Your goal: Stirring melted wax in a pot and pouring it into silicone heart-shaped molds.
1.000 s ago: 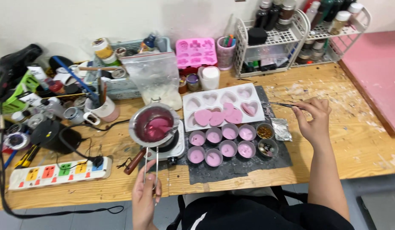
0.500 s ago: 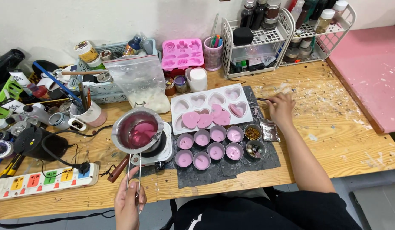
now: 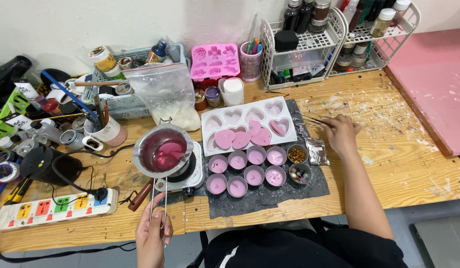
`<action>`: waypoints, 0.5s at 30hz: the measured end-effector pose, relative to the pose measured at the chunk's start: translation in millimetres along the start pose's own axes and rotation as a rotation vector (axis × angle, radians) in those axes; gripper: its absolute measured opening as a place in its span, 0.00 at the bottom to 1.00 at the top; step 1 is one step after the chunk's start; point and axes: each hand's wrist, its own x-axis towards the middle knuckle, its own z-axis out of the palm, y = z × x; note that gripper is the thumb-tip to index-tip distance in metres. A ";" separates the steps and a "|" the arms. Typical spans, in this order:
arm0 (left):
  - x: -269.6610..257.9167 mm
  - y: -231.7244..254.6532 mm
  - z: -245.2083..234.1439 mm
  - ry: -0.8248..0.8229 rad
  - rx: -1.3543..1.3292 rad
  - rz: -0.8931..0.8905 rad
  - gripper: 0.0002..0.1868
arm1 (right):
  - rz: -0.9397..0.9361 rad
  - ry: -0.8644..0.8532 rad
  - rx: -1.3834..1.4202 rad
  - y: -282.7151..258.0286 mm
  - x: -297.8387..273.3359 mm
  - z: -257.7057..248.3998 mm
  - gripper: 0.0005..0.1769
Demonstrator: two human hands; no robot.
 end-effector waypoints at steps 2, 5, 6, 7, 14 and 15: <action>0.1 0.2 -0.2 -0.004 0.000 0.005 0.27 | -0.037 0.041 0.070 -14.9 -9.2 -18.4 0.13; -1.4 2.8 1.4 0.007 0.016 0.002 0.27 | -0.042 0.071 0.151 -46.8 -29.2 -46.3 0.11; -1.7 4.3 2.4 0.019 0.033 -0.002 0.27 | -0.010 0.064 0.162 -59.4 -35.8 -55.8 0.10; -2.9 5.1 2.9 0.024 0.032 -0.004 0.27 | -0.013 0.060 0.162 -67.0 -44.0 -61.4 0.10; -3.5 5.9 1.4 -0.002 0.039 -0.003 0.26 | -0.025 0.162 0.592 -107.2 -90.2 -81.0 0.13; -4.0 6.3 1.2 -0.004 0.042 -0.010 0.26 | 0.035 0.134 0.633 -109.8 -95.3 -80.9 0.14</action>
